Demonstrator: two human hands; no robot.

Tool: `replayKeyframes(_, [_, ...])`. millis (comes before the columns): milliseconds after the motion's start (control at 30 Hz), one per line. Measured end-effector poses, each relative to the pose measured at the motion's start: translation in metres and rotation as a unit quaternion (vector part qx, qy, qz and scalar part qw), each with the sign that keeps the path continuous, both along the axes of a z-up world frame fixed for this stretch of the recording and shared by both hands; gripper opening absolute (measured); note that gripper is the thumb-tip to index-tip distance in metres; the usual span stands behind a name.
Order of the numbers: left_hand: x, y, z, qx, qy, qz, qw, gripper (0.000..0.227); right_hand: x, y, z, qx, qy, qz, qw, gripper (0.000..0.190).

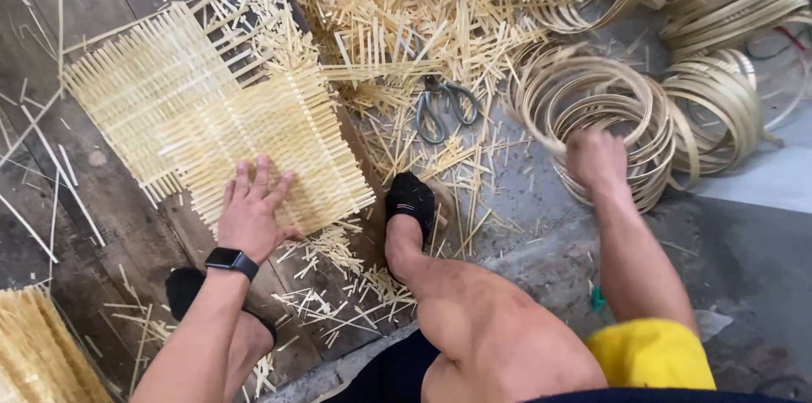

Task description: The user is manufacturing a bamboo steamer by weaving strips and shaping the circular frame.

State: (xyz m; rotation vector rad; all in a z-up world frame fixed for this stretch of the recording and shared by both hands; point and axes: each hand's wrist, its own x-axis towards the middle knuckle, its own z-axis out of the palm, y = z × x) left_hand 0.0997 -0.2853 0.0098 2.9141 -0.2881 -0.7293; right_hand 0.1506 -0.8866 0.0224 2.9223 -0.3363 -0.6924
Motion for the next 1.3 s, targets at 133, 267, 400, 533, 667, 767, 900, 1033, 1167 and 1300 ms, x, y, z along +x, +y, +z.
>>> replayKeyframes(133, [0.001,0.004,-0.007,-0.006,-0.008,-0.005,1.0,0.108,-0.045,0.008,0.018,-0.066,-0.058,0.117,0.989,0.017])
replayKeyframes(267, [0.001,0.006,-0.011,-0.004,-0.008,-0.008,1.0,0.106,-0.062,0.009,0.04,0.075,-0.157,0.138,0.975,0.01])
replayKeyframes(400, [0.004,0.003,-0.006,0.009,-0.005,-0.009,1.0,0.106,-0.046,0.004,0.052,0.103,-0.257,0.188,0.942,0.009])
replayKeyframes(533, [0.005,0.003,-0.007,0.002,0.0,0.004,1.0,0.105,-0.017,-0.002,0.047,0.124,-0.233,0.184,0.947,0.008])
replayKeyframes(667, [0.003,0.006,-0.011,-0.011,-0.008,0.01,1.0,0.106,0.002,-0.005,0.039,0.15,-0.104,0.079,0.98,0.013])
replayKeyframes(767, [0.004,0.004,-0.008,-0.021,-0.01,0.015,1.0,0.104,0.009,0.01,0.06,0.09,-0.166,0.086,0.978,0.011])
replayKeyframes(900, [0.013,0.004,0.009,-0.017,0.027,0.026,0.999,0.103,0.031,0.001,0.092,0.211,-0.29,-0.006,0.934,0.007])
replayKeyframes(1033, [0.02,0.008,0.003,-0.025,0.046,0.013,0.999,0.102,0.045,-0.015,0.107,0.303,-0.343,-0.16,0.874,0.012])
replayKeyframes(1167, [0.017,0.011,-0.005,-0.056,0.058,0.032,0.996,0.1,0.045,-0.054,0.085,0.223,-0.213,-0.007,0.951,0.013])
replayKeyframes(1300, [0.021,0.01,0.002,-0.048,0.06,0.035,0.996,0.096,0.054,-0.104,0.074,0.087,-0.285,0.18,0.937,0.017])
